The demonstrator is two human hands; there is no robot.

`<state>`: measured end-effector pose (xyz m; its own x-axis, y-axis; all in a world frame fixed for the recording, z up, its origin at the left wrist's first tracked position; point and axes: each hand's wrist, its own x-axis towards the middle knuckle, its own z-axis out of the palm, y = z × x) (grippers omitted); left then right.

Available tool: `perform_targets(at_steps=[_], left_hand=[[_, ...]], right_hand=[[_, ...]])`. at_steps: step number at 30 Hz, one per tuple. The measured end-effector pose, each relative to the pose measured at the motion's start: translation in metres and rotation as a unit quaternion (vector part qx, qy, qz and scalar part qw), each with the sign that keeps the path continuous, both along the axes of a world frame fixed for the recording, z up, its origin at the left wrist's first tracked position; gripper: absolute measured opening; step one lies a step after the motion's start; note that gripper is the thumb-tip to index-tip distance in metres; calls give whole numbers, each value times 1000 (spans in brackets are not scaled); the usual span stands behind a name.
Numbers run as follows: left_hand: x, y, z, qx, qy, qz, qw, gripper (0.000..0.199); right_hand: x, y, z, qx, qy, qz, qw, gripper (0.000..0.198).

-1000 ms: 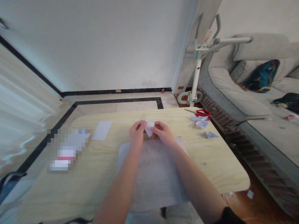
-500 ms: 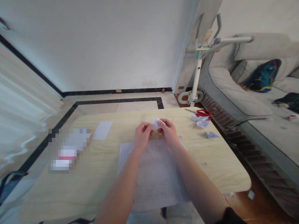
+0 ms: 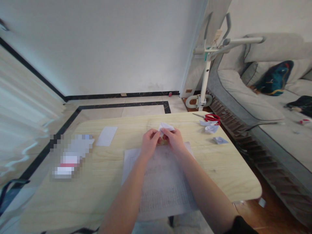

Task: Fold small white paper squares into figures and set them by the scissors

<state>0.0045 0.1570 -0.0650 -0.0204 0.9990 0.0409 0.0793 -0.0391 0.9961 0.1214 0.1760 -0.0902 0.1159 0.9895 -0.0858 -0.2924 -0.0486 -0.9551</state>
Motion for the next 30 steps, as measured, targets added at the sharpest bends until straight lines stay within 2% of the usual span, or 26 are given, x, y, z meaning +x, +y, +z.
perform_targets(at_steps=[9, 30], left_hand=[[-1, -2, 5, 15, 16, -4, 1000, 30], [1, 0, 1, 19, 13, -25, 999, 29]], right_hand=[[-3, -4, 7, 9, -11, 49, 999, 31], [-5, -3, 2, -10, -5, 40, 999, 36]])
